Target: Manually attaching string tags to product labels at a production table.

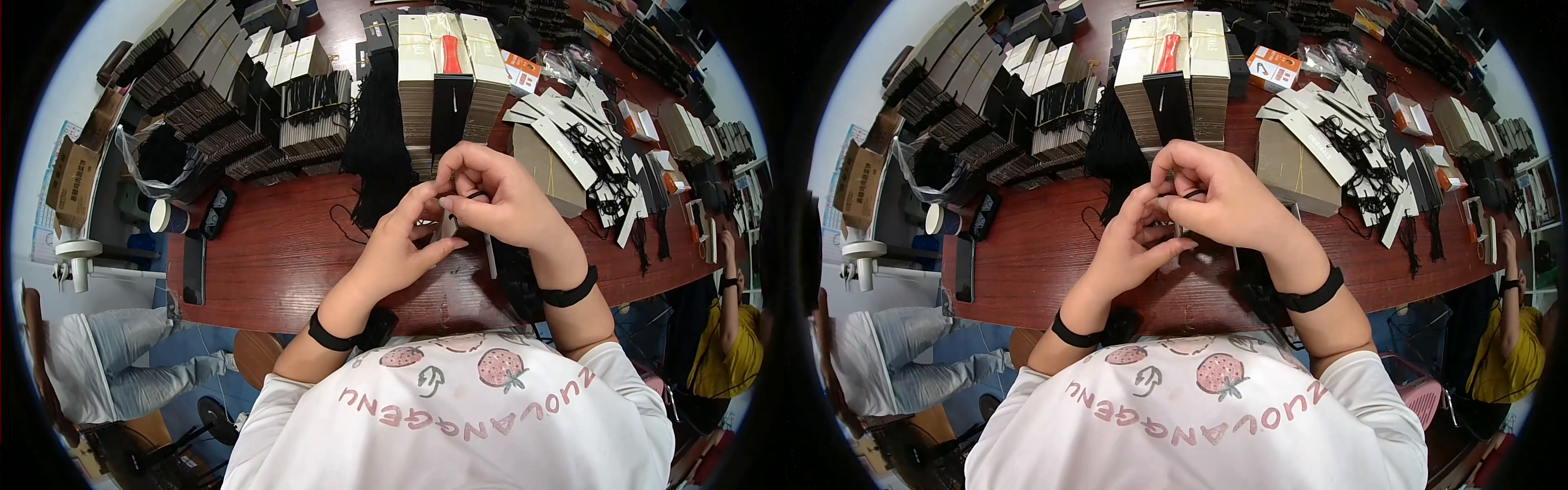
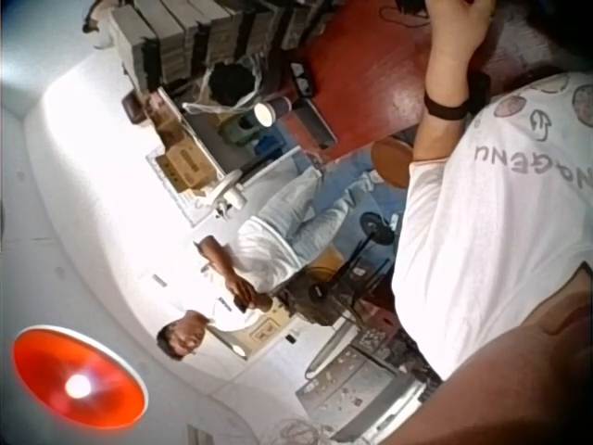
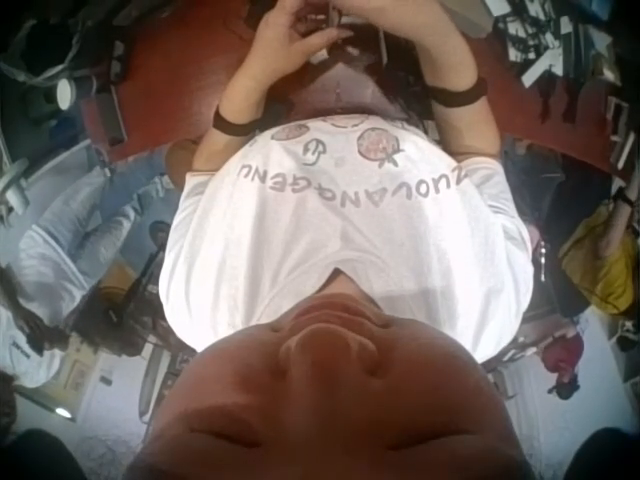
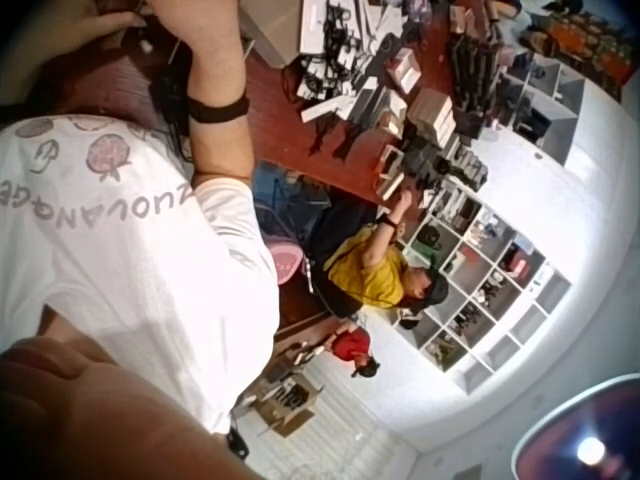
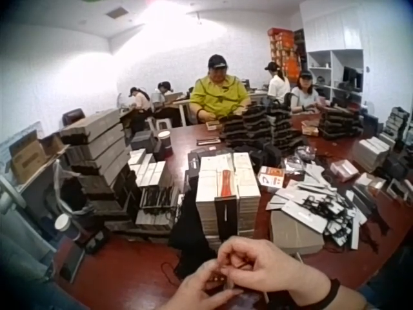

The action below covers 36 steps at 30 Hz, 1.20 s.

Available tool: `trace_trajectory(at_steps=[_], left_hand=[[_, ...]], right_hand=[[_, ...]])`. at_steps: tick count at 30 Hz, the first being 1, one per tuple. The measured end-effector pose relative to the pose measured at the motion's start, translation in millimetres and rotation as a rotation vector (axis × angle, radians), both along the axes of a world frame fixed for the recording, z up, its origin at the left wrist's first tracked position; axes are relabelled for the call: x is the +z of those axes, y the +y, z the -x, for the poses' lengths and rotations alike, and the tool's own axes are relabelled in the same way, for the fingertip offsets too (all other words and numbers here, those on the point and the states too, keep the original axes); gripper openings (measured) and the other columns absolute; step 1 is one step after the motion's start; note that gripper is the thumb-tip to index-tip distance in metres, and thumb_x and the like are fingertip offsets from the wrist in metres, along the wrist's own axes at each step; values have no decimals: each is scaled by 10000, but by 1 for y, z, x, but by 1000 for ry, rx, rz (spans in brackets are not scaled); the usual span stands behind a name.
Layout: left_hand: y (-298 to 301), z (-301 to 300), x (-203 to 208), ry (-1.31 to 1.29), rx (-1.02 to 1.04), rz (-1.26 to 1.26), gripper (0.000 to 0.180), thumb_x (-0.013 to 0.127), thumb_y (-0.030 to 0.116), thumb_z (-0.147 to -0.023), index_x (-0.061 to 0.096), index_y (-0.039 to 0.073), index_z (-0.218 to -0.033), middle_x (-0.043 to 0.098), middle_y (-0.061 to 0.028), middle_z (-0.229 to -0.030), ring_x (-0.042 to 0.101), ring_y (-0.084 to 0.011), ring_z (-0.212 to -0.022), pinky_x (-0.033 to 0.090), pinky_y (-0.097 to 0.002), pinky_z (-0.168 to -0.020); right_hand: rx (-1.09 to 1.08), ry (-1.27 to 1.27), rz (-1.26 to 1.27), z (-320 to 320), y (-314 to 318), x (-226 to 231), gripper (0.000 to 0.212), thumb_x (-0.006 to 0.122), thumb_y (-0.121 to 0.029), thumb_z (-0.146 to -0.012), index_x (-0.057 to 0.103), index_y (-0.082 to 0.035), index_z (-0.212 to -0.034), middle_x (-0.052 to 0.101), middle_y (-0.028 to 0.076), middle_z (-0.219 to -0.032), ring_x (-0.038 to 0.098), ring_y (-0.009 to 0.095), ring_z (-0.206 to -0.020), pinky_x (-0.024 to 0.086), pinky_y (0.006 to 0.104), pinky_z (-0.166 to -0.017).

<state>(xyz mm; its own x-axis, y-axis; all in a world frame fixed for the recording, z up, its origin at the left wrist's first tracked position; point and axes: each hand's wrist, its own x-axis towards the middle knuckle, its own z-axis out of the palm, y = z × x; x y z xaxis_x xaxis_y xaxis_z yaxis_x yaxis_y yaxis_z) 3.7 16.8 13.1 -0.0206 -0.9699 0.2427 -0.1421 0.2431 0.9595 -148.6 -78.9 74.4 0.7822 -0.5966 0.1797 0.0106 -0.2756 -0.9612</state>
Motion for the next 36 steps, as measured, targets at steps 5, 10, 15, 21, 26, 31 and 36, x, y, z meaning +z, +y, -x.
trace_trajectory(at_steps=[5,10,15,21,26,31,36], left_hand=[[0,-3,5,-39,-55,-116,547,711,-31,-748,488,33,-1244,537,-86,-1122,557,-167,-1050,502,-331,-911],[2,1,11,-68,-76,-88,469,715,-24,-745,549,3,-1183,537,-82,-1120,562,-165,-1040,505,-318,-901],[1,4,6,-81,-51,-69,470,718,-20,-740,553,-3,-1180,537,-88,-1120,565,-168,-1029,510,-312,-884],[5,7,2,-137,-82,36,470,705,-27,-749,551,-3,-1192,532,-95,-1122,564,-175,-1024,507,-311,-876],[-1,15,-7,-73,21,35,461,711,4,-745,568,3,-1183,550,-103,-1046,583,-157,-936,507,-281,-827],[1,15,-1,-43,30,40,485,728,-1,-733,579,13,-1195,564,-85,-1034,574,-122,-895,509,-237,-755],[1,10,-7,-115,55,72,532,766,49,-696,591,50,-1198,600,-97,-1005,595,-162,-879,501,-263,-745]], right_hand=[[3,-267,-281,15,-8,9,109,626,-35,-841,563,-19,-929,504,-42,-663,450,14,-579,346,163,-482],[85,-588,-463,16,-2,10,123,587,-31,-874,521,-11,-976,527,10,-764,487,49,-612,400,177,-487],[33,-647,-464,11,-1,6,113,570,-32,-886,511,-3,-978,518,28,-773,480,64,-596,409,193,-495],[8,-705,-504,33,-12,-6,95,575,-64,-889,518,-38,-960,500,-14,-704,422,42,-555,327,188,-457],[-50,-160,-325,54,-19,-34,117,615,-125,-877,545,-49,-934,463,-73,-615,386,10,-552,306,196,-478],[70,205,-72,56,-5,-23,161,638,-178,-873,598,-27,-832,496,-60,-673,399,12,-618,350,193,-554],[173,102,-275,46,-8,-17,234,646,-229,-872,617,-35,-745,522,-61,-619,422,21,-571,341,212,-504]])
